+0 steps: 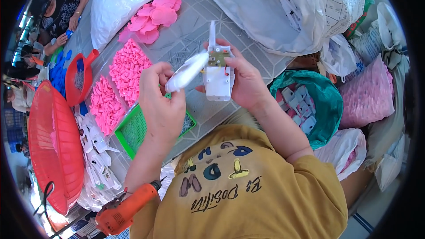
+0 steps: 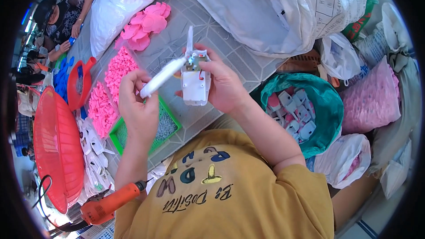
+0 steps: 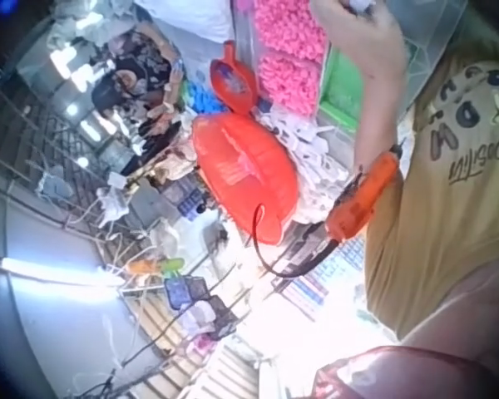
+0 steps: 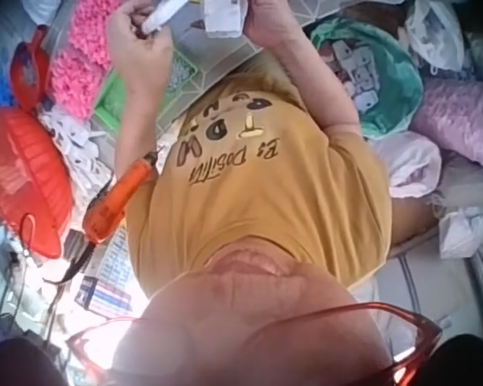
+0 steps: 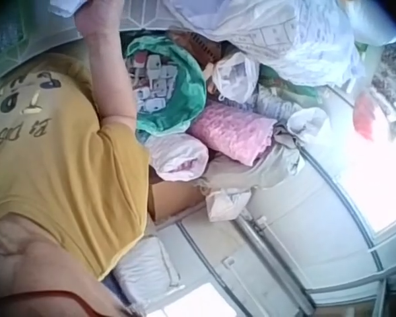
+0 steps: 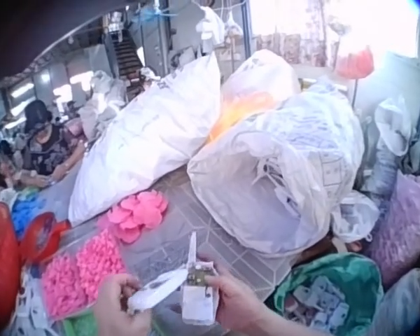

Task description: Assembling a small white toy drone using a hot glue gun and small plastic components.

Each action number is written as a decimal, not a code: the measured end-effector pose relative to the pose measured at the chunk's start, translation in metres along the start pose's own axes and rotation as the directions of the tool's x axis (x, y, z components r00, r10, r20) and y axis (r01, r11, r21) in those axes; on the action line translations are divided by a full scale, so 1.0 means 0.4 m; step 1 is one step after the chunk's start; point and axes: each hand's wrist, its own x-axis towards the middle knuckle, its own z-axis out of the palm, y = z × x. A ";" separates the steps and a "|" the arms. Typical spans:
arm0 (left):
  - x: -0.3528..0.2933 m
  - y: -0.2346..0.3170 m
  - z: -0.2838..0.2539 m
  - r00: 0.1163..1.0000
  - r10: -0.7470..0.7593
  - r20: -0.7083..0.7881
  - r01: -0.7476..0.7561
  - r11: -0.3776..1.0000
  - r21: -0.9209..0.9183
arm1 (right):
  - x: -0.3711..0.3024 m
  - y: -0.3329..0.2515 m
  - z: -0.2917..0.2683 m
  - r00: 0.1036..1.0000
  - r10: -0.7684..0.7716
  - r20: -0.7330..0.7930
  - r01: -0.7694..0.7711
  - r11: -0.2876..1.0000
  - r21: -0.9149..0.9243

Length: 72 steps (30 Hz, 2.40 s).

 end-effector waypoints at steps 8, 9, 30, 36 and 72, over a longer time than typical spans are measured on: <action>-0.010 -0.011 0.015 0.978 -0.208 0.019 0.209 0.971 -0.120 | -0.011 0.013 -0.019 0.997 0.067 0.032 -0.068 0.997 0.042; -0.013 -0.009 0.015 0.952 -0.290 0.097 0.305 0.918 -0.254 | -0.009 0.013 -0.025 0.997 0.065 0.030 -0.066 0.997 0.043; -0.053 -0.035 0.029 0.734 -0.453 0.506 0.677 0.545 -0.495 | 0.022 0.049 0.006 0.998 -0.013 -0.068 0.000 0.980 -0.198; -0.059 -0.032 0.036 0.813 -0.504 0.291 0.573 0.605 -0.553 | 0.021 0.044 0.013 0.996 0.080 -0.027 -0.081 0.994 -0.070; -0.027 -0.008 0.072 0.950 -0.280 0.135 0.310 0.815 -0.490 | 0.005 0.116 0.016 0.997 -0.039 0.065 0.067 0.848 -0.526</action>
